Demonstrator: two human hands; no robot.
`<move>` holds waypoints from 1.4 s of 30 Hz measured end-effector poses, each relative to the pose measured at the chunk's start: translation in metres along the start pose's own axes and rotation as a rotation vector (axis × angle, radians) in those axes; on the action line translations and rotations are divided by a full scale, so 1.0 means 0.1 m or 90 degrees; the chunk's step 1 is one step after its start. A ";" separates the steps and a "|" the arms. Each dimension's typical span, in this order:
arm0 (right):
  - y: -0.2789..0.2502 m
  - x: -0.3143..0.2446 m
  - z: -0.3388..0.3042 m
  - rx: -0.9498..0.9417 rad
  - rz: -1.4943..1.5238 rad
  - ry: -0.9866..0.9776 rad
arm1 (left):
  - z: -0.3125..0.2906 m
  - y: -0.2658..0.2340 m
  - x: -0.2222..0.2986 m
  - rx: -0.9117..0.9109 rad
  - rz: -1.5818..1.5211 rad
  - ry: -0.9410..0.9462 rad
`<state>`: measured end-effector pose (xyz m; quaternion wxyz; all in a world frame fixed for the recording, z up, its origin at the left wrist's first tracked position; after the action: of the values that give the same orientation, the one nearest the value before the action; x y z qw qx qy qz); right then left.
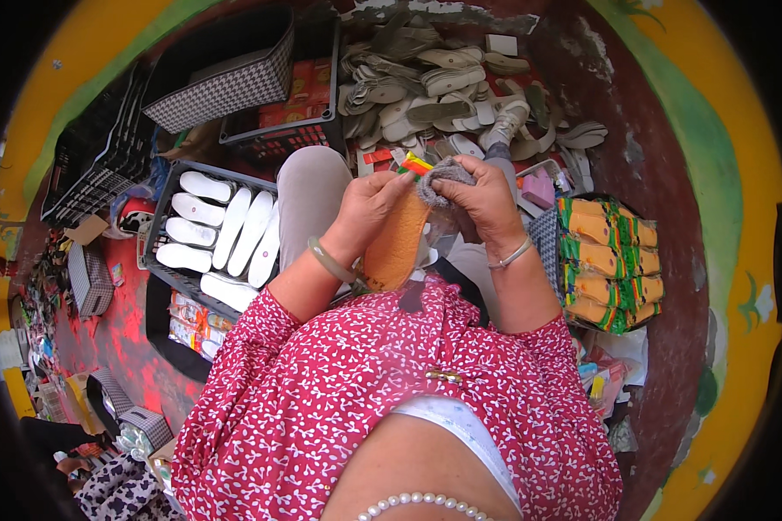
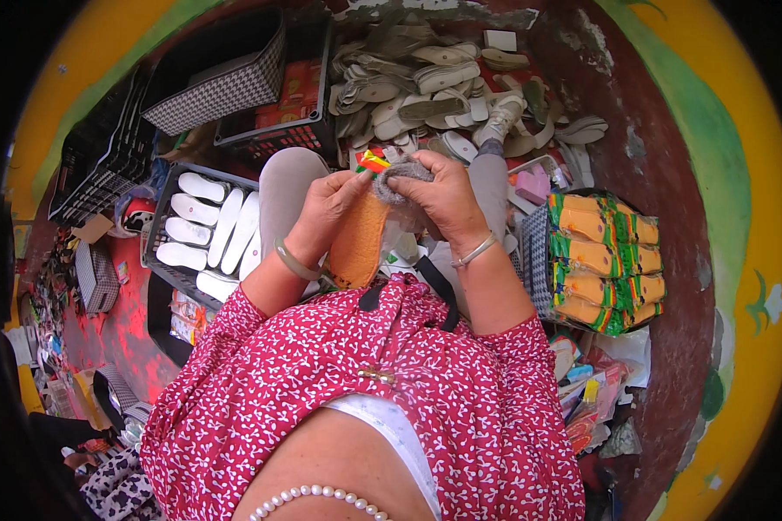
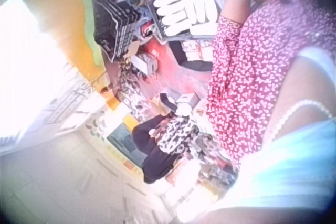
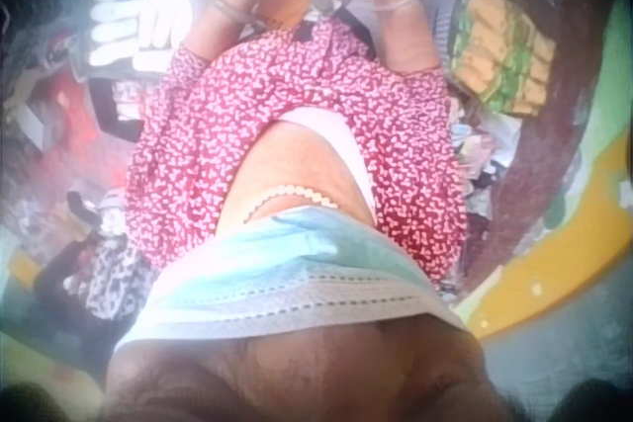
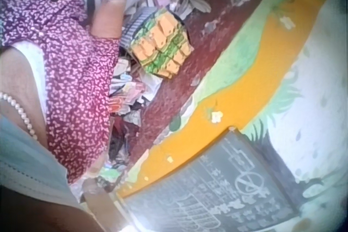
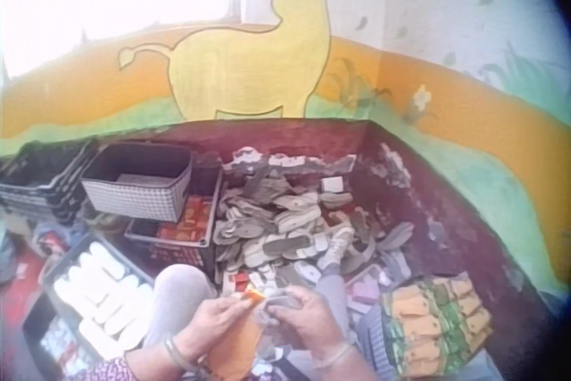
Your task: The person wipes individual white insoles with a grey cloth and then carefully places them into a black plastic crate where other insoles are already stacked.
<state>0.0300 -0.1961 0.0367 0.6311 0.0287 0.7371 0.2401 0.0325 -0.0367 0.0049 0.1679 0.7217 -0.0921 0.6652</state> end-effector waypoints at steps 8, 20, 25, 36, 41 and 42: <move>-0.12 0.10 -0.06 0.071 0.063 -0.081 | 0.01 -0.03 -0.01 0.032 0.053 0.016; -1.25 0.00 -0.21 0.143 0.251 -0.145 | -0.04 -0.58 0.15 0.130 -0.085 0.056; -0.72 0.22 -0.08 -0.073 0.434 -0.049 | -0.01 -0.45 0.15 0.152 -0.062 0.105; -0.04 0.45 0.00 -0.034 0.259 0.011 | -0.08 0.07 0.39 0.203 0.375 0.256; -0.05 0.38 0.00 -0.020 0.126 -0.015 | 0.01 0.09 0.23 0.112 0.204 0.134; -0.04 0.36 -0.02 -0.023 0.106 -0.010 | 0.04 0.10 0.21 0.094 0.144 0.117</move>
<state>0.0223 -0.1878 0.0026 0.6153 0.0803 0.7228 0.3043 0.0341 -0.0458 0.0267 0.0465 0.6532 -0.1080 0.7480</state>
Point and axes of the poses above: each hand's wrist, its own z-axis towards the middle knuckle, its own y-axis out of the palm, x = y × z, the point moved 4 cm from there along z, towards the middle knuckle, and after that the axes turned 5 degrees about -x, right-handed, at the moved point
